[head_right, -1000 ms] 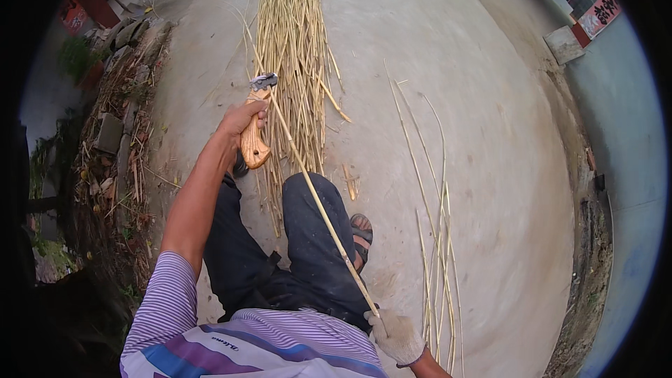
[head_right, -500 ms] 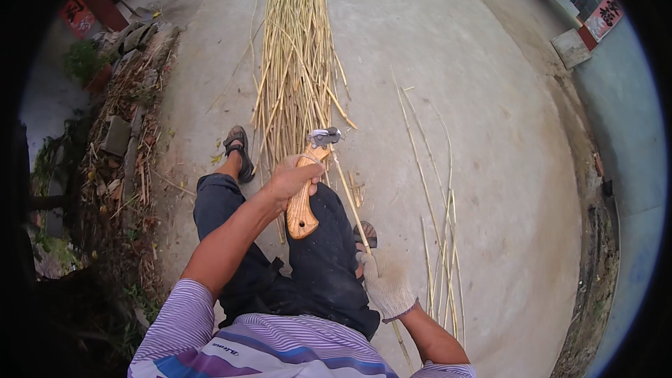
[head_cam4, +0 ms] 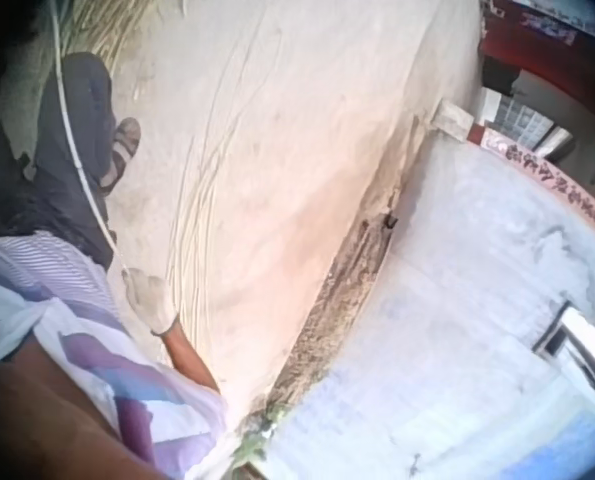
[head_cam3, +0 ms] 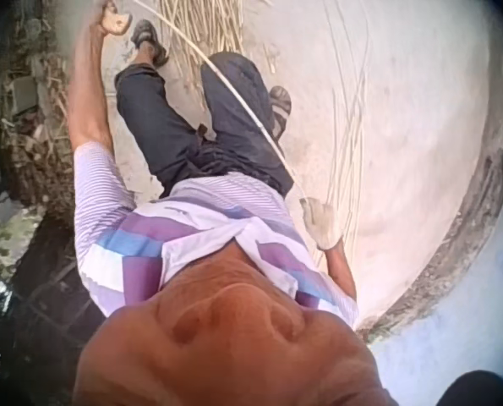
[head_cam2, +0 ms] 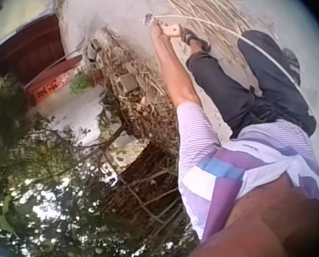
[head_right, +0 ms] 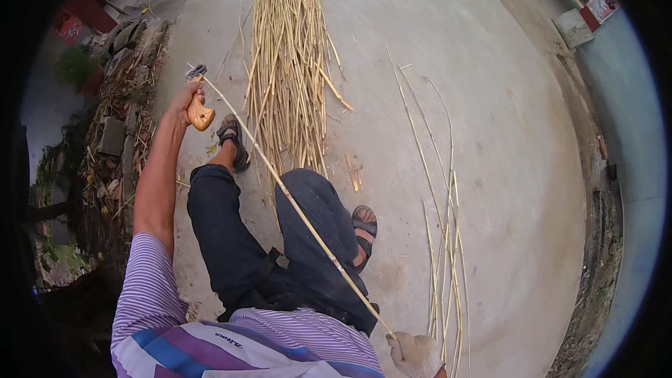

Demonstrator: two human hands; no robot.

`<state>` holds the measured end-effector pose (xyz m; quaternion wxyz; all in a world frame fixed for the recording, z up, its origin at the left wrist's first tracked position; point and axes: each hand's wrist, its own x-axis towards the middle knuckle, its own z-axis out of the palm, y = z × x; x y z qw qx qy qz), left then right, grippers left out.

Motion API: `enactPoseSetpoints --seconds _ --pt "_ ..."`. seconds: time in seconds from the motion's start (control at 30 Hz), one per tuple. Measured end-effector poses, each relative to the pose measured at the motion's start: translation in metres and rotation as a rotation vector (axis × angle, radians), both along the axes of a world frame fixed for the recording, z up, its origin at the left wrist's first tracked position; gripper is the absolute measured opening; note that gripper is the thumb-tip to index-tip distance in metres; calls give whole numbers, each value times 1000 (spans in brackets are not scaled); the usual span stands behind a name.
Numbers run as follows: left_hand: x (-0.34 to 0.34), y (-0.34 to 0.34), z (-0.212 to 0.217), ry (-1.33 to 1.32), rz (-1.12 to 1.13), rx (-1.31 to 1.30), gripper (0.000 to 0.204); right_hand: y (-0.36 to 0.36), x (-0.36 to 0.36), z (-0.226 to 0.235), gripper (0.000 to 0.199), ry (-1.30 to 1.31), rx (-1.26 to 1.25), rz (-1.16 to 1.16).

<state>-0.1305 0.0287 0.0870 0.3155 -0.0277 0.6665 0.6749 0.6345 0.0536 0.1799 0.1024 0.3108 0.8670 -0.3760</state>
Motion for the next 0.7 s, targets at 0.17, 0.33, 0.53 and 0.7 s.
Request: enactPoseSetpoints --seconds 0.17,0.33,0.53,0.7 --pt "-76 -52 25 41 78 28 11 4 7 10 25 -87 62 15" --pt "-154 -111 23 104 272 70 11 14 32 10 14 -83 243 -24" --pt "-111 -151 43 185 232 -72 10 47 47 -19 15 -184 450 -104" --pt "17 -77 -5 83 -186 -183 13 82 16 -46 20 -304 537 -195"
